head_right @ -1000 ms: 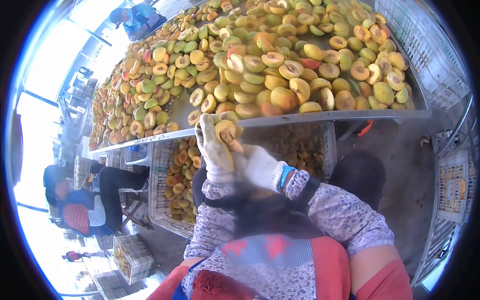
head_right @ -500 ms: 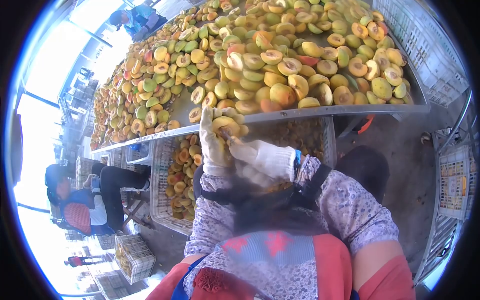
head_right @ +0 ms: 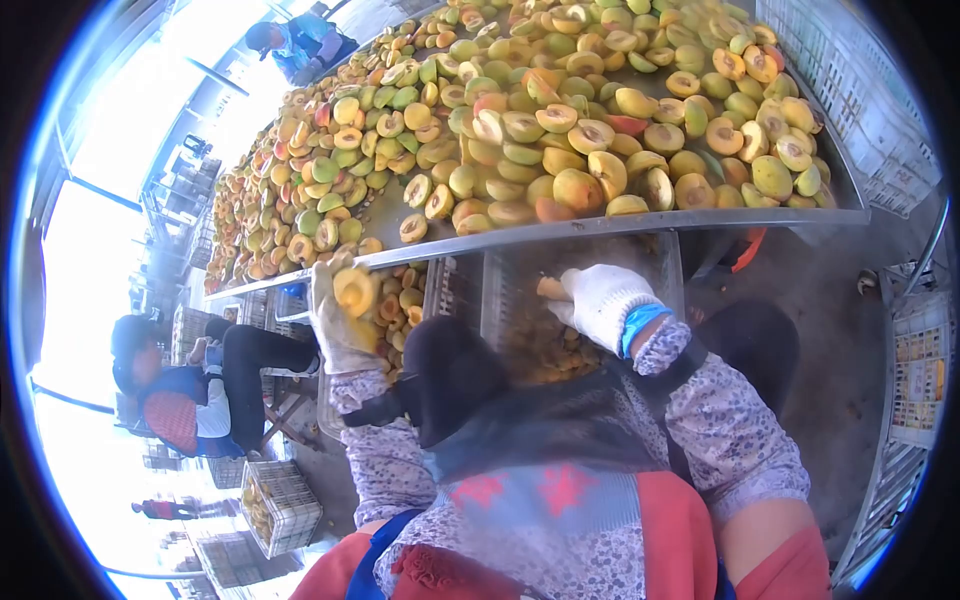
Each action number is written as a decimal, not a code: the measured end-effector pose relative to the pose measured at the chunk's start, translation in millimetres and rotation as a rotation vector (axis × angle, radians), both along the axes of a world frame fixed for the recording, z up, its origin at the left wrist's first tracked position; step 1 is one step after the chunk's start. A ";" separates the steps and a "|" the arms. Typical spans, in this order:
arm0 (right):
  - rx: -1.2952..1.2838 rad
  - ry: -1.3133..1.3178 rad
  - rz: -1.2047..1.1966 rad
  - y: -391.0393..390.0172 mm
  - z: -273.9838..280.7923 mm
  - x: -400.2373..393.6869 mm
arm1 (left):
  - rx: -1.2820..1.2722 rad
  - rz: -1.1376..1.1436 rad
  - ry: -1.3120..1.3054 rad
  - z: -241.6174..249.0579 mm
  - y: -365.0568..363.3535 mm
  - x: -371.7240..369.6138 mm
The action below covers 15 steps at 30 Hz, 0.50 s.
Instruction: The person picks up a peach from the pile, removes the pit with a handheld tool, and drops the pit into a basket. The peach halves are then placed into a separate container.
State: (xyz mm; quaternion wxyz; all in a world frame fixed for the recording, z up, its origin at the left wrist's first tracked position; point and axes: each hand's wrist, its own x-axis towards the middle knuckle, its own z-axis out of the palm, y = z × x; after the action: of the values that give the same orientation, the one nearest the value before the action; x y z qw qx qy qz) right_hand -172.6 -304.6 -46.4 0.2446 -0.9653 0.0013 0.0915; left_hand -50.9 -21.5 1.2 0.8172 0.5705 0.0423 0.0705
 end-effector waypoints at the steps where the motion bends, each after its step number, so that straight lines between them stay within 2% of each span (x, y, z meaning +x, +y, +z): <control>1: 0.008 -0.007 -0.001 1.5 -0.5 1.3 | 0.337 0.122 -0.070 3.2 15.2 4.5; 2: 0.052 -0.060 -0.009 4.0 -0.8 2.3 | 0.345 0.124 -0.073 0.9 31.4 16.4; 4: 0.126 -0.114 -0.038 11.6 -4.6 7.9 | 1.305 0.320 -0.269 -8.1 55.5 39.0; 5: 0.125 -0.115 -0.036 15.3 -4.9 10.1 | 1.052 0.269 -0.099 10.5 24.8 39.9; 6: 0.168 -0.131 -0.026 18.6 -4.7 11.6 | 1.019 0.182 -0.134 7.0 8.0 51.5; 7: 0.210 -0.147 -0.017 21.5 -4.2 13.1 | 1.111 0.057 0.019 31.2 -28.6 39.3; 8: 0.205 -0.140 -0.017 23.8 -3.6 14.7 | 1.349 0.125 -0.014 15.3 -39.2 59.7; 10: 0.207 -0.163 -0.035 26.9 -5.5 16.0 | 1.714 -0.041 -0.026 -31.3 -39.8 107.1; 11: 0.210 -0.186 -0.051 27.4 -7.0 16.3 | 1.711 -0.048 -0.031 -31.8 -42.6 114.9; 13: 0.211 -0.197 -0.083 26.5 -10.2 19.1 | 1.693 -0.386 0.057 -33.3 -47.6 128.4; 15: 0.277 -0.310 -0.100 27.8 -14.7 22.9 | 1.635 -0.354 0.013 -32.2 -49.4 119.5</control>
State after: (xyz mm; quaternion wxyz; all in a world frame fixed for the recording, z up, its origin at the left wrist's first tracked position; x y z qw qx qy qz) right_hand -149.7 -276.8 -61.1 0.3765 -0.9237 -0.0011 -0.0710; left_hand 68.6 -70.9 -31.0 0.1447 0.9822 -0.1074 -0.0537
